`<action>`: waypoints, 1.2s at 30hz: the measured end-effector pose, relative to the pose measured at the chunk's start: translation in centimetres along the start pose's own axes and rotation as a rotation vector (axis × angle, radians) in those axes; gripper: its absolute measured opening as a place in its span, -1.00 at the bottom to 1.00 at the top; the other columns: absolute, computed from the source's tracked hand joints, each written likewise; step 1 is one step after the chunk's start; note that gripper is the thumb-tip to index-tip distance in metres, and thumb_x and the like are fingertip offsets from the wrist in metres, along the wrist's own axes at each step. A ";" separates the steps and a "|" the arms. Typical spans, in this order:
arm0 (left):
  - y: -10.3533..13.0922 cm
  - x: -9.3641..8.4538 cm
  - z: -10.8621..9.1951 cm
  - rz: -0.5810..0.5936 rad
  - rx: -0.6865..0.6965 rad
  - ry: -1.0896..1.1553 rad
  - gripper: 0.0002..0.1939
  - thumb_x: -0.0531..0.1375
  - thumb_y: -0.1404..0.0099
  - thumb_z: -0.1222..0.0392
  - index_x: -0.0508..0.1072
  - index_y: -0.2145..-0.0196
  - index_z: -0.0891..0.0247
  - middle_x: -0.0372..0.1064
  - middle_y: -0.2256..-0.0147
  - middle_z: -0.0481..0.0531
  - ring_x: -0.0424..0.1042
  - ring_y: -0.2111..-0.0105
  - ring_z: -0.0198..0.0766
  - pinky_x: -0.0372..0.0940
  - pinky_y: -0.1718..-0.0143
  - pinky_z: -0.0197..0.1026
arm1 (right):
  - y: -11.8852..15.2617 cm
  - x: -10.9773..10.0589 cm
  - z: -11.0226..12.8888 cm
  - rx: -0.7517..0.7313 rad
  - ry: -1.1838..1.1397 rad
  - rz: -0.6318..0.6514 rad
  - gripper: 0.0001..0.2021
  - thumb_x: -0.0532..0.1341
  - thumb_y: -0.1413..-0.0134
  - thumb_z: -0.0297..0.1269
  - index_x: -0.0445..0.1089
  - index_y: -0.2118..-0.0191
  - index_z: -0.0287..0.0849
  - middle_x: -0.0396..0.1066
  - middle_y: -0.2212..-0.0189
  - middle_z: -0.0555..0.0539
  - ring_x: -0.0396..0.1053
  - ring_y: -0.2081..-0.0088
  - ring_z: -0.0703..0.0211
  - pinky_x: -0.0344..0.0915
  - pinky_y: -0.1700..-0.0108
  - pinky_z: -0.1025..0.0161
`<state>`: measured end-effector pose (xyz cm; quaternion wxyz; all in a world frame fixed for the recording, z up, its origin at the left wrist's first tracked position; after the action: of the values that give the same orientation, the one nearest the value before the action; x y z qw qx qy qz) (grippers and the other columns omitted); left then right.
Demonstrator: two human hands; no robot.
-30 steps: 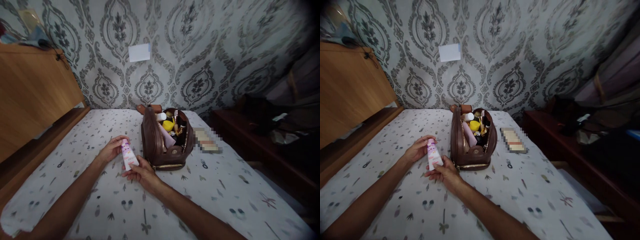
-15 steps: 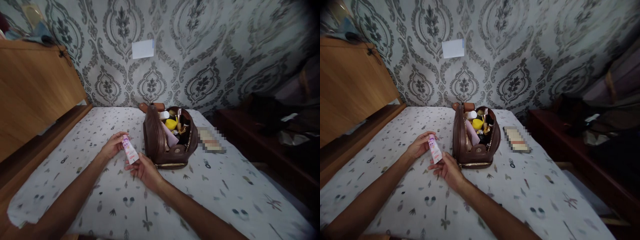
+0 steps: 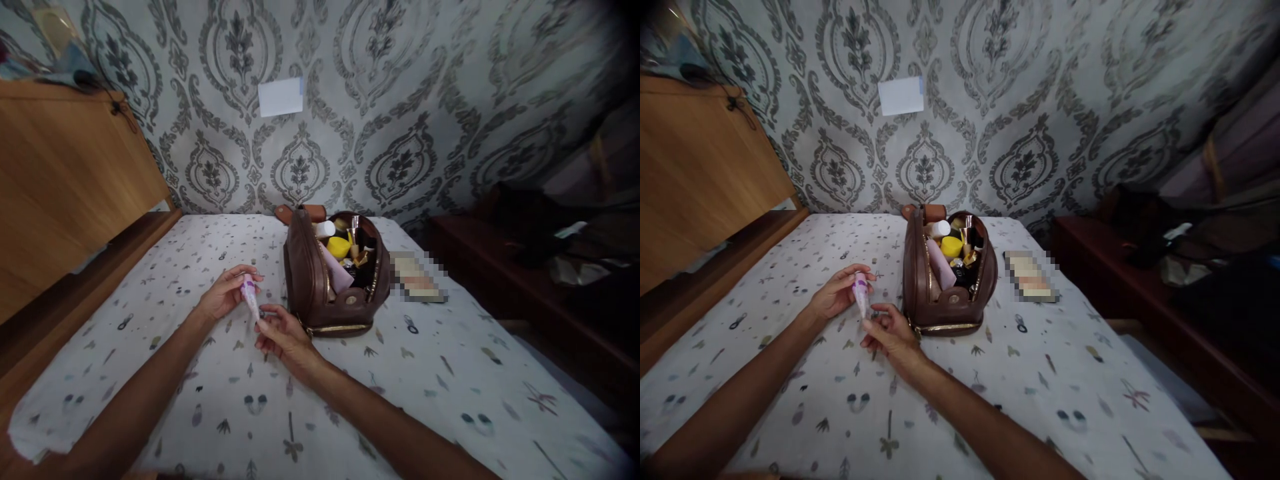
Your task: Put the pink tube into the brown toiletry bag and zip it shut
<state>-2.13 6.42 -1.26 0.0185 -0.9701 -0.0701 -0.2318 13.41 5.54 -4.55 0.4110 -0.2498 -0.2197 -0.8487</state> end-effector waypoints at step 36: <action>0.8 1.8 0.4 0.059 -0.081 -0.113 -0.57 0.47 -0.03 0.06 0.58 0.16 0.30 0.59 0.22 0.15 0.57 0.26 -0.09 0.46 0.22 -0.15 | -0.5 0.3 0.2 -0.126 0.215 0.093 -0.52 0.42 0.09 0.09 0.32 0.23 -0.16 0.38 0.57 0.15 0.30 0.63 0.37 0.17 0.56 0.39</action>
<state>-0.28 5.93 -0.80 -0.0181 -0.9832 -0.0331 -0.1787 12.92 5.72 -4.31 0.4547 -0.1925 -0.1087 -0.8628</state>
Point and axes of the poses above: each hand's wrist, its own y-axis away from the middle knuckle, its own x-axis out of the palm, z = x × y, the point moved 7 cm from there along -y, towards the middle knuckle
